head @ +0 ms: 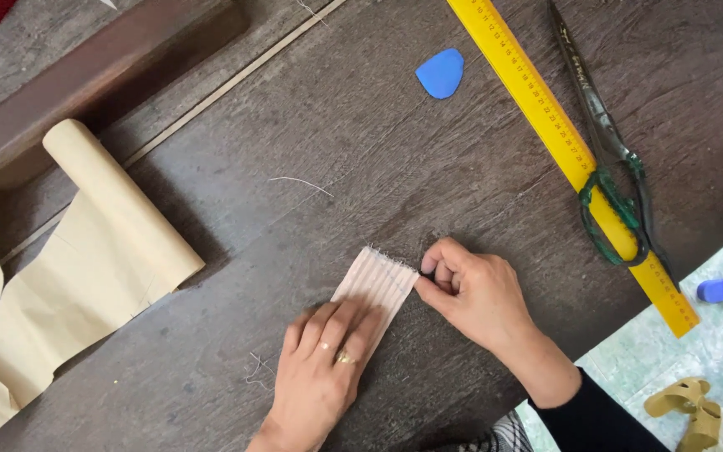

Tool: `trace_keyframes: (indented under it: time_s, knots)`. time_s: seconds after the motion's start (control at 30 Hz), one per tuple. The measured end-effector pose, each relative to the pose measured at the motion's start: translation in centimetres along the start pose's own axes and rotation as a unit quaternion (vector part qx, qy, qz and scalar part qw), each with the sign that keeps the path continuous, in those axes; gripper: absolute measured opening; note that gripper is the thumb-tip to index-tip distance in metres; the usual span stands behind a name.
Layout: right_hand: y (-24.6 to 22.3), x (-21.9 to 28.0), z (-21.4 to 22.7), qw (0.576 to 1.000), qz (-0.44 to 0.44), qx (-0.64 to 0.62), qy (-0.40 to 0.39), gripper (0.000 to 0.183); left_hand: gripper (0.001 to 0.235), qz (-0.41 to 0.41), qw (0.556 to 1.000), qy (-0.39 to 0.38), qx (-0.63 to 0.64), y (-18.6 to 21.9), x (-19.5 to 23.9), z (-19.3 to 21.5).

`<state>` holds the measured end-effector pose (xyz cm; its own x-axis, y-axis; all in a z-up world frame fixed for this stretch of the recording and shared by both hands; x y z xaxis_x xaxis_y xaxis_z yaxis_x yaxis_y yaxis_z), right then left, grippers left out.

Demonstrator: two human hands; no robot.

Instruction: Marking and cutting fabric strips on a workbench in preparation for sewing

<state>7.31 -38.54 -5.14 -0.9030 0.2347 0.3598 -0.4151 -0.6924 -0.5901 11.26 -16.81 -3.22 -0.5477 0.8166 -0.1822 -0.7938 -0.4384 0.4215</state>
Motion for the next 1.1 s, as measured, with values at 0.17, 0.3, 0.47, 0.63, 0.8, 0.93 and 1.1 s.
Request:
trace_keyframes:
  time_s: [0.17,0.3,0.47,0.63,0.8,0.93,1.1]
  knots:
    - [-0.3,0.2,1.1,0.993,0.051,-0.107,-0.028,0.01,0.032,-0.027,1.0,0.002,-0.004,0.1,-0.2,-0.3]
    - [-0.7,0.3,1.1,0.993,0.063,-0.099,-0.002,0.019,0.035,-0.032,0.999,0.0,-0.006,0.2,-0.1,-0.3]
    - [0.1,0.7,2.3,0.99,0.058,-0.132,0.003,0.014,0.032,-0.031,0.999,0.013,-0.005,0.4,0.1,0.5]
    - [4.5,1.4,8.9,0.974,-0.062,-0.078,0.202,0.013,0.036,0.042,0.999,-0.003,0.011,-1.0,2.7,0.6]
    - [13.4,1.0,12.1,0.969,0.006,0.167,0.184,0.056,0.036,0.185,0.98,0.068,0.004,-2.0,4.3,2.3]
    - [11.4,0.6,13.3,0.979,-0.068,0.123,0.145,0.063,0.034,0.232,0.969,0.087,0.007,-2.3,5.8,3.6]
    - [5.4,0.6,14.4,0.962,-0.251,0.059,0.093,0.072,0.036,0.262,0.958,0.114,0.019,-2.7,8.2,3.7]
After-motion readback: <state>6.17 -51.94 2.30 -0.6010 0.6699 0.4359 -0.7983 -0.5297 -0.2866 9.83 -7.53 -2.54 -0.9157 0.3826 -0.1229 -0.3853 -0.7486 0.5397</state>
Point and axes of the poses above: each hand's wrist, its own x-axis away from the middle knuckle, its own z-axis out of the back of the hand, y = z × x, the point moved 2 cm from there along -x, towards the middle knuckle, and after that the axes turned 4 degrees about -y, right-handed, at the moved point
